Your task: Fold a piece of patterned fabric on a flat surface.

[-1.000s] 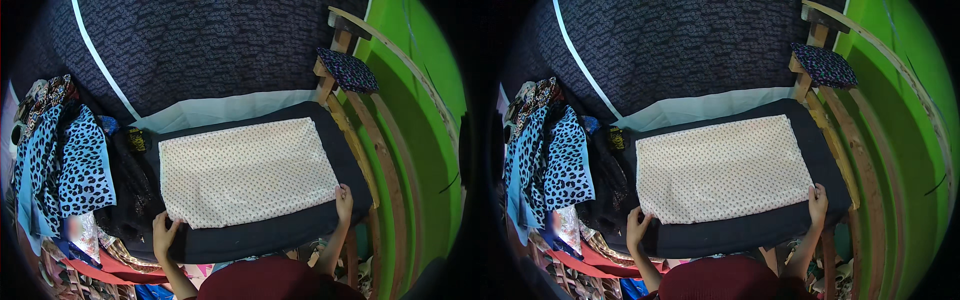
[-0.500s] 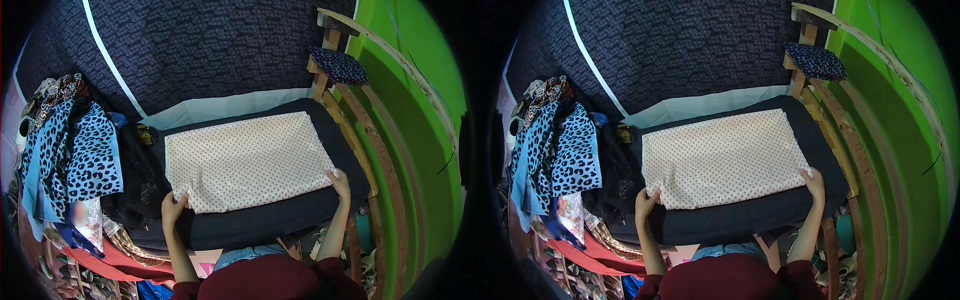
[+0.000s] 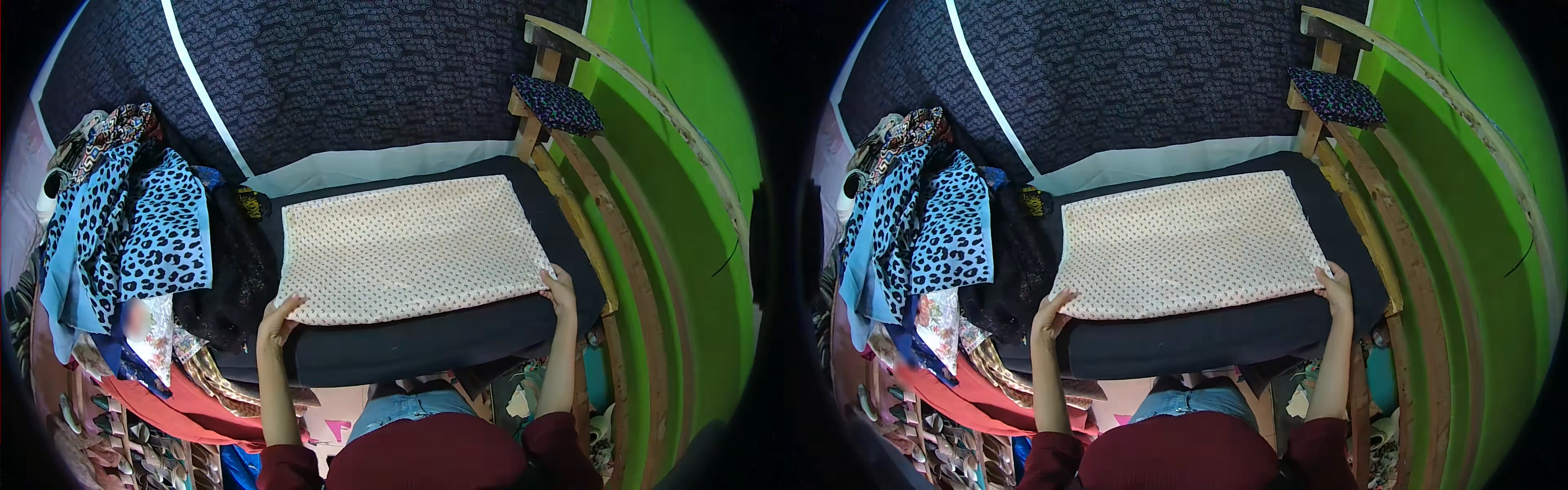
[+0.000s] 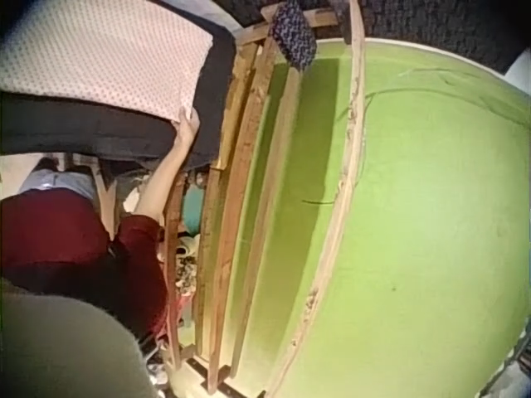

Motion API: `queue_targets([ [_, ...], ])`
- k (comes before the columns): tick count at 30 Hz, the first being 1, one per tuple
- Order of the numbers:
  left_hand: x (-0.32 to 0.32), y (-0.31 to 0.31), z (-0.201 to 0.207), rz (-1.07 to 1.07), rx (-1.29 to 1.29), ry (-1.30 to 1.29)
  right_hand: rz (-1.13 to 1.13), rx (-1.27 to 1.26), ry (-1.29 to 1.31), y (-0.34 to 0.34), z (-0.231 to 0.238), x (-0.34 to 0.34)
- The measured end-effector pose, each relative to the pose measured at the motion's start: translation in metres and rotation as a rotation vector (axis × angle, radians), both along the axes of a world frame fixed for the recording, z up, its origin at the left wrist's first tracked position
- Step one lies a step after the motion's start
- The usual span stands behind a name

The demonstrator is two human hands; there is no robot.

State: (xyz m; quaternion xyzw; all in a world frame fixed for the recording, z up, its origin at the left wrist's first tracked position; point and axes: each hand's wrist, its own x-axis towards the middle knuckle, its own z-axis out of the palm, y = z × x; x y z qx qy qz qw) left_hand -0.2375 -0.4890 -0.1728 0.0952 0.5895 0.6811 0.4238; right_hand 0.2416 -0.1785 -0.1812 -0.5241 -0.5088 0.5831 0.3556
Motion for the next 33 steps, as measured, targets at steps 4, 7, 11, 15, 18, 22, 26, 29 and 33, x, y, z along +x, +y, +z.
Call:
queue_targets([
  [4, 0.003, -0.006, 0.011, -0.104, -0.208, 0.172, -0.032, 0.003, -0.035, -0.001, -0.005, -0.002],
  [7, 0.003, -0.011, 0.013, -0.173, -0.470, 0.314, -0.040, 0.028, -0.060, -0.004, -0.002, -0.005],
  [11, 0.013, -0.006, 0.019, -0.137, -0.377, 0.348, -0.063, 0.056, -0.080, -0.005, -0.004, -0.004],
  [15, 0.004, -0.010, 0.004, -0.123, -0.136, 0.194, -0.147, 0.110, -0.098, -0.010, -0.007, -0.014],
  [18, 0.002, -0.013, -0.003, -0.047, 0.055, 0.085, -0.159, 0.211, -0.122, -0.011, -0.009, -0.012],
  [22, 0.003, -0.014, -0.003, 0.058, 0.122, 0.083, -0.155, 0.271, -0.149, -0.009, -0.016, -0.013],
  [26, 0.013, -0.014, 0.007, 0.055, 0.064, 0.256, -0.155, 0.284, -0.072, -0.011, -0.015, -0.009],
  [29, 0.010, -0.025, 0.010, 0.018, 0.048, 0.434, -0.181, 0.235, -0.018, -0.017, -0.005, -0.007],
  [33, 0.046, -0.040, 0.049, -0.037, 0.041, 0.573, -0.171, 0.292, -0.150, -0.032, 0.018, 0.024],
])
